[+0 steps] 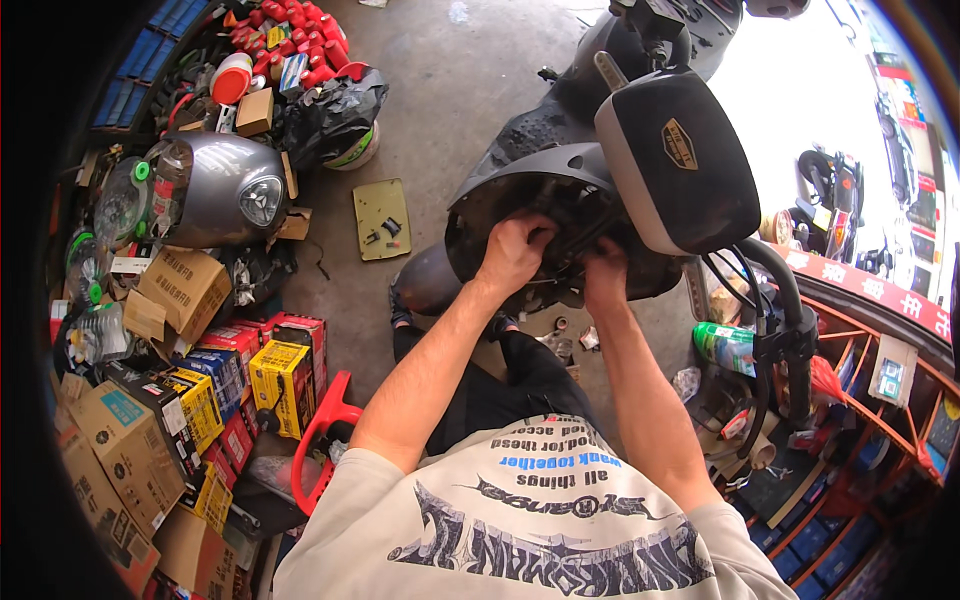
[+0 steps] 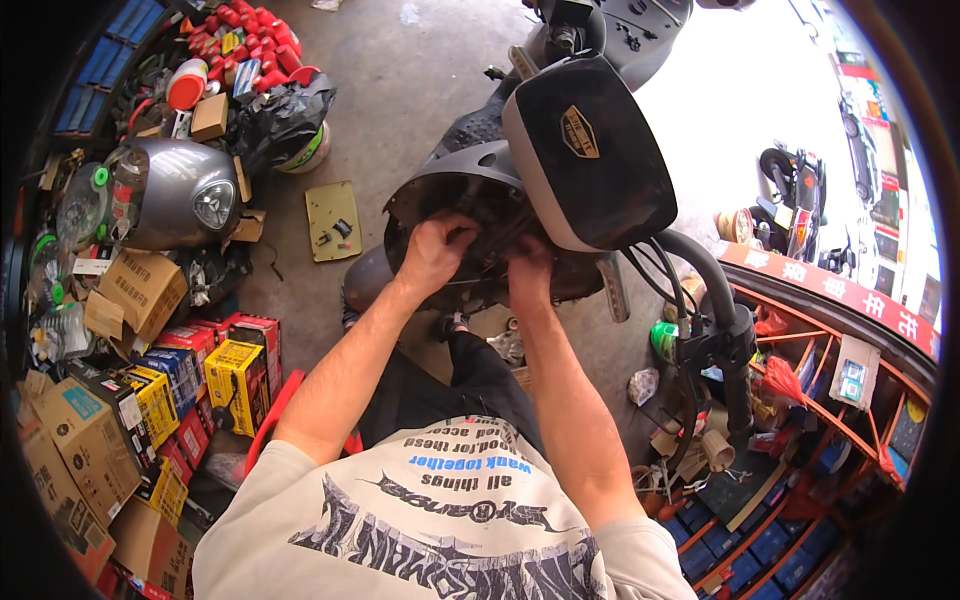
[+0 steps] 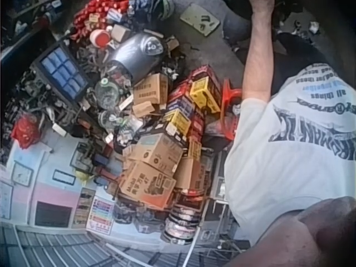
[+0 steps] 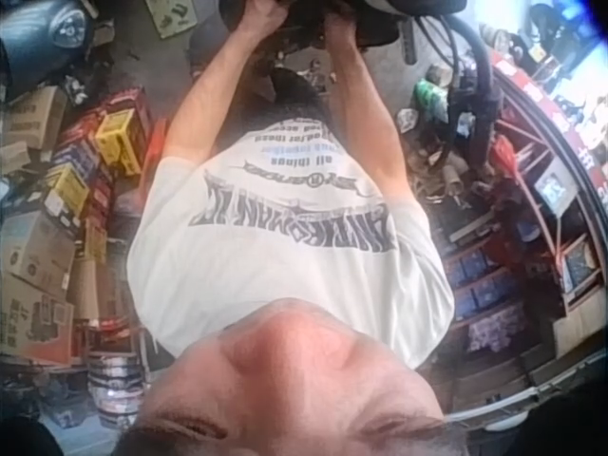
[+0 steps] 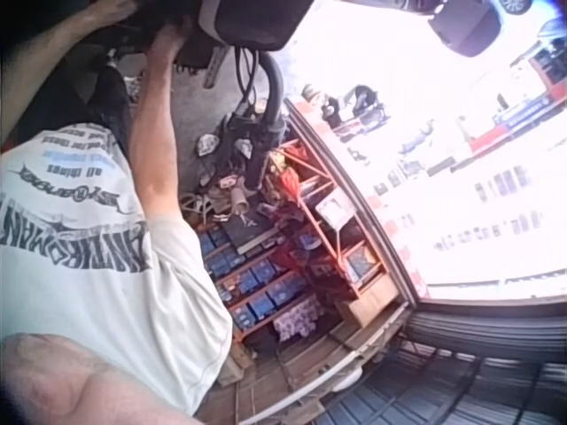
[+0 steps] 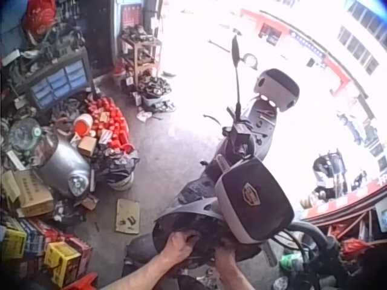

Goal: The recorder is repairing the wiring and front panel of a scooter, securing wires with cable ties and trimming them with scissors.

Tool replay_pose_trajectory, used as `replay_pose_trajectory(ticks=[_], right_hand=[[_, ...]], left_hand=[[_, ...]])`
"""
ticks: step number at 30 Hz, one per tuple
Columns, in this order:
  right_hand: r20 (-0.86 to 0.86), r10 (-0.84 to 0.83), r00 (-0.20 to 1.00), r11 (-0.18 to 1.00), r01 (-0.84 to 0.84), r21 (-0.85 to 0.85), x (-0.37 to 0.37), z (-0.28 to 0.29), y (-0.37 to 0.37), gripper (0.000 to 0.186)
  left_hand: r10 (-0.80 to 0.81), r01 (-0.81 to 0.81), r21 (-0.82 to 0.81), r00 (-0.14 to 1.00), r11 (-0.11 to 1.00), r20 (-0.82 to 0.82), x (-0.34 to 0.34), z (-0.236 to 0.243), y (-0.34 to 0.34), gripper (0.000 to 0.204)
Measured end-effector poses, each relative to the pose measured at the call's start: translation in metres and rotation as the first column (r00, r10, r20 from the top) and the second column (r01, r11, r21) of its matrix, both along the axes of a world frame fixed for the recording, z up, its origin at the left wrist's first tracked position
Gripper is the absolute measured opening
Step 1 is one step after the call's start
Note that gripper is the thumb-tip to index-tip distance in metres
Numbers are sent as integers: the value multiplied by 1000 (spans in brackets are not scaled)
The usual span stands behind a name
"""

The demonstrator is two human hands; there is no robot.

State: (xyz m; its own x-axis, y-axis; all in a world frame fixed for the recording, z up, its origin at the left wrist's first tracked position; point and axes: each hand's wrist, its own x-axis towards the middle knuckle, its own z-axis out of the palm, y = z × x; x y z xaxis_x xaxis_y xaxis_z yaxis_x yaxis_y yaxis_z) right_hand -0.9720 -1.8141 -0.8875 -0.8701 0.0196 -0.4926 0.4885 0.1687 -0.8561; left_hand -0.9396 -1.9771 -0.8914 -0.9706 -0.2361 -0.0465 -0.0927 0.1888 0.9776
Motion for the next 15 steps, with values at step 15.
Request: replay_pose_trajectory(ticks=[15], right_hand=[[42,125,991,989,-121,-89,-8,-5,14,32]], left_hand=[[33,-42,120,997,992,72,8,9,3,11]])
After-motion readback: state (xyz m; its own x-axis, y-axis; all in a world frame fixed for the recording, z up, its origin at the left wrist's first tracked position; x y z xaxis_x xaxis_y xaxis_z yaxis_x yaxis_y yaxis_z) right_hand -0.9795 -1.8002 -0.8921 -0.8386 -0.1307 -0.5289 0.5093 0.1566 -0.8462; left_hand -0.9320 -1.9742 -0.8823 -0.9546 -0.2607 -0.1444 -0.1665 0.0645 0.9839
